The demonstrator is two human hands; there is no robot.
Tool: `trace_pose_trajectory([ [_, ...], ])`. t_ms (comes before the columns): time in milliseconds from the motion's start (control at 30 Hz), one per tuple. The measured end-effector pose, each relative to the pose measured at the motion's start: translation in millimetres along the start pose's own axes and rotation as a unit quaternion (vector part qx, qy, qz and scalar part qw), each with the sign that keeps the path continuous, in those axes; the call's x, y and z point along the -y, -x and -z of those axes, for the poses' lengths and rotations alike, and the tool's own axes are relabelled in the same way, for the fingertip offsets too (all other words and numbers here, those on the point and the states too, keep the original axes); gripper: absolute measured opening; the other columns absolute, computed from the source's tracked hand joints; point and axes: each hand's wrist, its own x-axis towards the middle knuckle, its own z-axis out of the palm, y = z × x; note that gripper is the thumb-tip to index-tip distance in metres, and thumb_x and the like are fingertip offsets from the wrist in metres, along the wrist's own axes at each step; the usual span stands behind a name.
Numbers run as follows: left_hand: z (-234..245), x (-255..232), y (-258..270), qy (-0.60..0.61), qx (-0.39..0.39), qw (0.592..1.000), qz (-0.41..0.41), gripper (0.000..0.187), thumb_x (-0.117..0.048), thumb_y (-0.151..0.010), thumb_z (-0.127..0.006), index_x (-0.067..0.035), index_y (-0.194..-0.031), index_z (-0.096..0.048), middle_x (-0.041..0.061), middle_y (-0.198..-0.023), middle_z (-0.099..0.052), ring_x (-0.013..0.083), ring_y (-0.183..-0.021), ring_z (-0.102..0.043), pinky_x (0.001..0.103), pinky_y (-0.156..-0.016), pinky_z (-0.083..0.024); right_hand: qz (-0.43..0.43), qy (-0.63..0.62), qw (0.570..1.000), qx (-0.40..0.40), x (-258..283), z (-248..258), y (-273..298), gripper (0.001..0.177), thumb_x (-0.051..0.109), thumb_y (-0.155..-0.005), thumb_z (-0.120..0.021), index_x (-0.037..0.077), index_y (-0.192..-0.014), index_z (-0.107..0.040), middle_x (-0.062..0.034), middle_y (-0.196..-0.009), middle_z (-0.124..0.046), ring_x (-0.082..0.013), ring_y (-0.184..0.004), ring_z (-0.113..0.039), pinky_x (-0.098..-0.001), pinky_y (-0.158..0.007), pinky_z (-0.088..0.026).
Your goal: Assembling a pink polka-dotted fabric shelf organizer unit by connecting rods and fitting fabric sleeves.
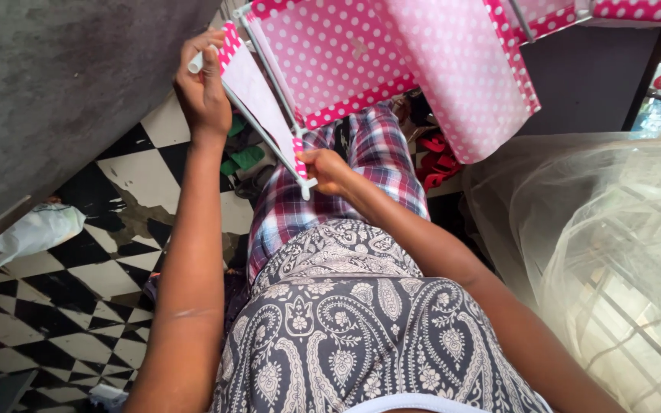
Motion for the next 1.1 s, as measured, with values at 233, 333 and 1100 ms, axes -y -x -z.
trace_pose_trajectory([
  [233,8,-11,3,-0.003,0.007,0.999,0.037,0.046,-0.039,-0.117,-0.044,0.002,-0.125,-0.063,0.013,-0.128,-0.066,0.0244,-0.124,-0.065,0.035,-0.111,-0.049,-0.023,0.0,0.998,0.054,3,-6,17,0.015,0.015,-0.103,-0.055,0.004,-0.103,-0.065,-0.0061,-0.083,-0.068,-0.0176,-0.07,-0.065,-0.0346,-0.068,-0.056],
  [333,9,-11,5,-0.01,0.014,0.999,0.044,0.045,-0.039,-0.117,-0.044,0.001,-0.125,-0.063,0.013,-0.129,-0.067,0.0248,-0.125,-0.066,0.035,-0.112,-0.049,-0.025,-0.002,0.999,0.046,-4,1,12,0.014,0.014,-0.102,-0.055,0.004,-0.104,-0.065,-0.0057,-0.086,-0.07,-0.0171,-0.073,-0.067,-0.0349,-0.07,-0.057],
  [1100,-5,-5,1,0.005,-0.044,0.996,0.072,0.042,-0.033,-0.115,-0.046,0.005,-0.124,-0.062,0.019,-0.13,-0.069,0.0293,-0.127,-0.064,0.039,-0.114,-0.047,0.497,0.505,0.698,0.105,189,-151,-97,0.057,-0.01,-0.077,-0.064,0.003,-0.133,-0.063,-0.0167,-0.148,-0.045,-0.0347,-0.128,-0.054,-0.0359,-0.083,-0.062],
])
